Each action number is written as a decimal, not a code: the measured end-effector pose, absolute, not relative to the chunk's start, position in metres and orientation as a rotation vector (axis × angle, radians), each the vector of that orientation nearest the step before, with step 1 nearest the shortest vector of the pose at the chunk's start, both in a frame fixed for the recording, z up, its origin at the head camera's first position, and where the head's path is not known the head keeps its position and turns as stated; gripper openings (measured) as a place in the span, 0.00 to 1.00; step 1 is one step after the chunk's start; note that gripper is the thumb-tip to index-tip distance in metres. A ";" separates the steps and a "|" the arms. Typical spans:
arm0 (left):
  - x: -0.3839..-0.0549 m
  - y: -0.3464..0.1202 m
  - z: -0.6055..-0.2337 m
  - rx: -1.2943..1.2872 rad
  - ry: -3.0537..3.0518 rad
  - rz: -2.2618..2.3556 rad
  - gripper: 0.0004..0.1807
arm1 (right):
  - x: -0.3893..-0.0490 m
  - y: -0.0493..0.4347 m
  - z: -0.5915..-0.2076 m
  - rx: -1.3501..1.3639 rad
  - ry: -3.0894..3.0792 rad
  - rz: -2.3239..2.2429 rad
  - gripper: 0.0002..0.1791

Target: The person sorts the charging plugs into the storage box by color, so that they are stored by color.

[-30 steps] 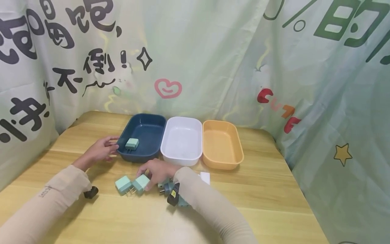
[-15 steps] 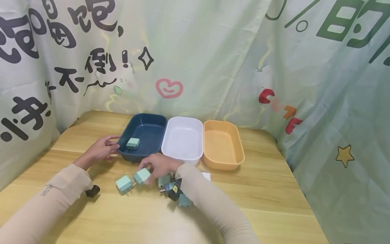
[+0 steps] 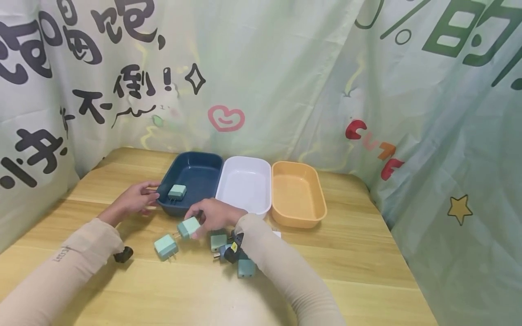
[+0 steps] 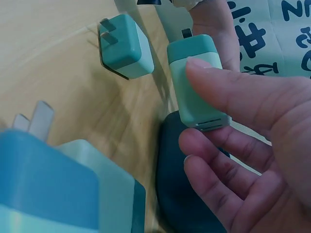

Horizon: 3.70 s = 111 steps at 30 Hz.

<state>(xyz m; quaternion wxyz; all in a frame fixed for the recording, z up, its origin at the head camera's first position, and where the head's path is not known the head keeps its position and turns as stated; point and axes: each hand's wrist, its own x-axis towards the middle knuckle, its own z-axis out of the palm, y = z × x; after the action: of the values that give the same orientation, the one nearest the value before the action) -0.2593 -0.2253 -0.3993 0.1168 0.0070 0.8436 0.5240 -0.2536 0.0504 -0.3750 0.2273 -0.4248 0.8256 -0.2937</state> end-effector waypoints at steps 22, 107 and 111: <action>-0.258 -0.223 -0.394 -0.023 2.488 1.454 0.29 | -0.263 0.047 -0.366 -1.088 2.326 -0.887 0.25; -0.259 -0.224 -0.400 -0.036 2.505 1.470 0.28 | -0.320 0.032 -0.372 -0.832 2.509 -1.050 0.23; -0.258 -0.223 -0.399 -0.042 2.500 1.468 0.28 | -0.320 0.035 -0.371 -0.854 2.502 -1.061 0.21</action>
<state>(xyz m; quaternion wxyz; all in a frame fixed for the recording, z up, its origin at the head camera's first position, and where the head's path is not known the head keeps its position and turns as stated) -0.2585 -0.2231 -0.3990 0.1206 -0.0143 0.8559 0.5027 -0.3200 0.0345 -0.3709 0.1458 -0.2966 0.8690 -0.3683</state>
